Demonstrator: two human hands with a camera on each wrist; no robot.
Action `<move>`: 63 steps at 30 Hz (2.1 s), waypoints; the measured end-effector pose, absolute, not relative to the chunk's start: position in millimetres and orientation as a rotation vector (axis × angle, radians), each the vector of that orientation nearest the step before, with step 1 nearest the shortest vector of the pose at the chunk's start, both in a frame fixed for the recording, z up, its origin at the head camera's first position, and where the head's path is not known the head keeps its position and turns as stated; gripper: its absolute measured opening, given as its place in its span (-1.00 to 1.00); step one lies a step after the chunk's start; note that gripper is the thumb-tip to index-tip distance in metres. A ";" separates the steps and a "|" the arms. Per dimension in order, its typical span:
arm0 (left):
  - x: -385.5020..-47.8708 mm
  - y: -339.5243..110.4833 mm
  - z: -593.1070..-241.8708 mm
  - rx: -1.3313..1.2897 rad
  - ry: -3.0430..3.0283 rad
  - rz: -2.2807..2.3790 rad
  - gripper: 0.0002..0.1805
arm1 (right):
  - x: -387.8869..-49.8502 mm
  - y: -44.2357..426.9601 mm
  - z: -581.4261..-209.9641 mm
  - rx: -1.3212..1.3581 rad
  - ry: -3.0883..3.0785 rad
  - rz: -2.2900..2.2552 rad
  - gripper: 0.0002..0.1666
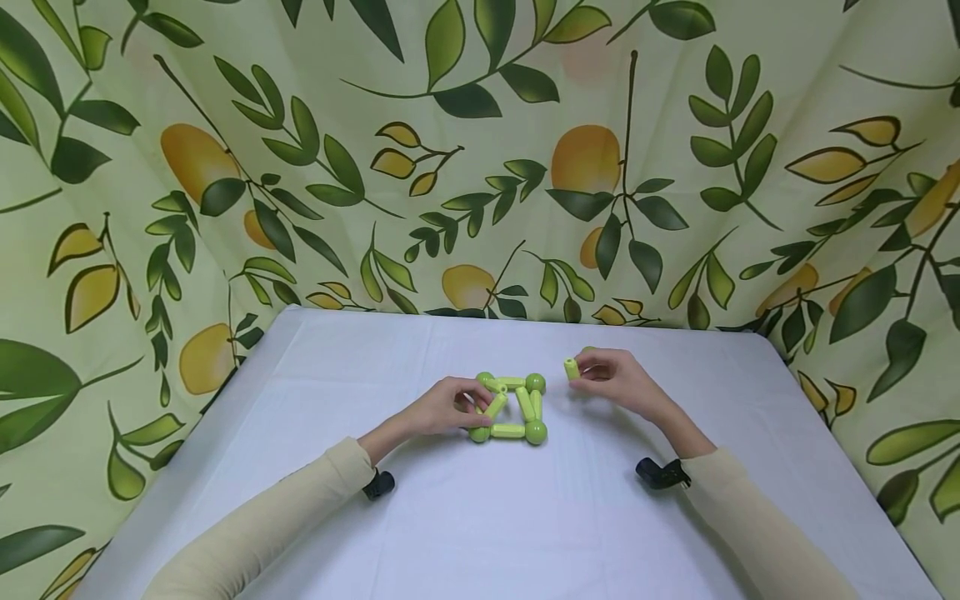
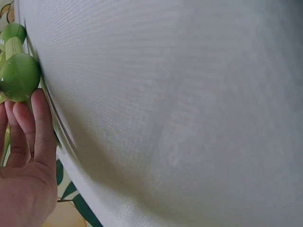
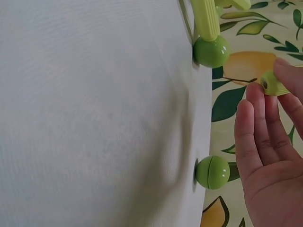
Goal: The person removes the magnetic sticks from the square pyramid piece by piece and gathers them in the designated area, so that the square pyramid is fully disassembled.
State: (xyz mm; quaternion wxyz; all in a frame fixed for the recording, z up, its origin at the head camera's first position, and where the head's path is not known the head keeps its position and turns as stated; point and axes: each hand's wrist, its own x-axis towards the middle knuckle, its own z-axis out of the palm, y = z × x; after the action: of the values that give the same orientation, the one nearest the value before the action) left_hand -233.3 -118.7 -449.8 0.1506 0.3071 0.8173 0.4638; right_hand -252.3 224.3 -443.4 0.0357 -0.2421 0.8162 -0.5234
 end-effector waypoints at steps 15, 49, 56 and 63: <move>-236.2 -119.3 -452.4 0.919 2.331 1.354 -0.75 | -248.4 252.2 -439.2 -0.677 2.530 -1.569 -0.68; -235.3 -118.8 -451.6 0.916 2.332 1.350 -0.74 | -253.0 329.0 -441.7 -0.642 2.684 -1.437 -0.68; -235.2 -119.7 -451.2 0.940 2.338 1.332 -0.75 | -260.4 339.3 -447.1 -0.584 2.718 -1.359 -0.69; -236.0 -118.8 -451.2 0.905 2.339 1.328 -0.75 | -263.7 344.8 -453.5 -0.527 2.731 -1.294 -0.71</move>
State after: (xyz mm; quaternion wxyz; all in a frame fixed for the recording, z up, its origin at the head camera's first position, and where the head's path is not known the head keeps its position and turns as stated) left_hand -236.0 -118.8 -451.2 0.1516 0.3152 0.8147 0.4625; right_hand -263.7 344.8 -453.5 0.0372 -0.1716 0.8897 -0.4214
